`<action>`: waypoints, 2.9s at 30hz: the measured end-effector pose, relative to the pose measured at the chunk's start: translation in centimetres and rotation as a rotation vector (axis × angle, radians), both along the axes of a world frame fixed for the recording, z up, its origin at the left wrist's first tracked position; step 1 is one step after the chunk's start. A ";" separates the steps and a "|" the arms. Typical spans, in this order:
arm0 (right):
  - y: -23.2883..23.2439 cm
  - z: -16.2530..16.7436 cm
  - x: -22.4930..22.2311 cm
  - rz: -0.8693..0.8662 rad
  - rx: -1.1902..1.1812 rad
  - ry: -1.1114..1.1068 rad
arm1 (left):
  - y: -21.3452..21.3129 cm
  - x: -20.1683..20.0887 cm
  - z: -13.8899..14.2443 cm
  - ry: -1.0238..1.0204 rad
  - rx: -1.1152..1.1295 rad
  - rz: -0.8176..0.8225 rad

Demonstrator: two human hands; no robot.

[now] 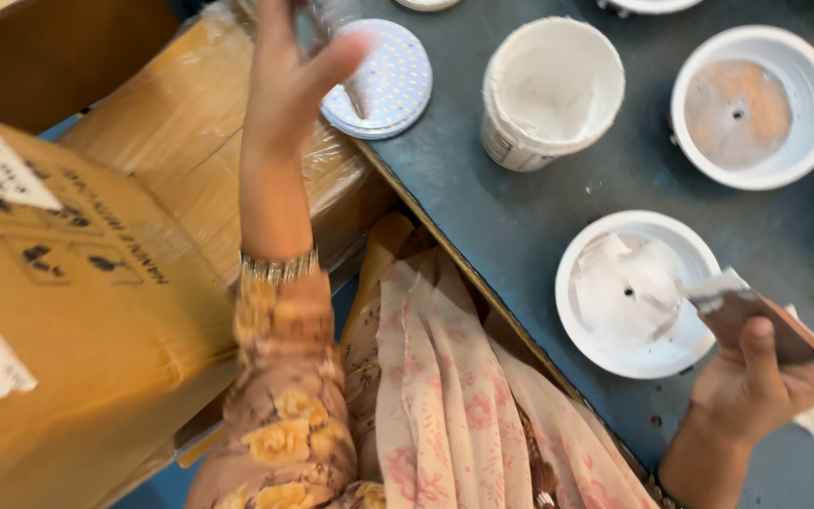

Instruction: The person applies thermal paste to several metal backplates using a metal spreader, then presses LED boards onto the plates and seats the assemblies into white plastic fixture housings.

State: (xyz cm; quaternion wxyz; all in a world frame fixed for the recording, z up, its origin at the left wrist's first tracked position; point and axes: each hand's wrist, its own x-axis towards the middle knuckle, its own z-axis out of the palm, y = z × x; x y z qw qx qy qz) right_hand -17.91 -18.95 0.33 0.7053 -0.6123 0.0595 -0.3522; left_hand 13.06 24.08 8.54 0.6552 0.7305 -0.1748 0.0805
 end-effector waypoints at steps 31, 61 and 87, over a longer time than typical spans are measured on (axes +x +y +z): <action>13.1 11.2 0.6 0.231 -1.279 0.062 | -14.4 -20.6 -1.8 1.009 -1.468 -0.725; 13.5 12.8 1.4 0.240 -1.197 0.069 | -14.1 -19.7 -2.2 0.987 -1.244 -0.853; 13.3 13.0 1.9 0.181 -1.209 0.030 | -14.4 -20.4 -1.8 0.952 -1.242 -0.873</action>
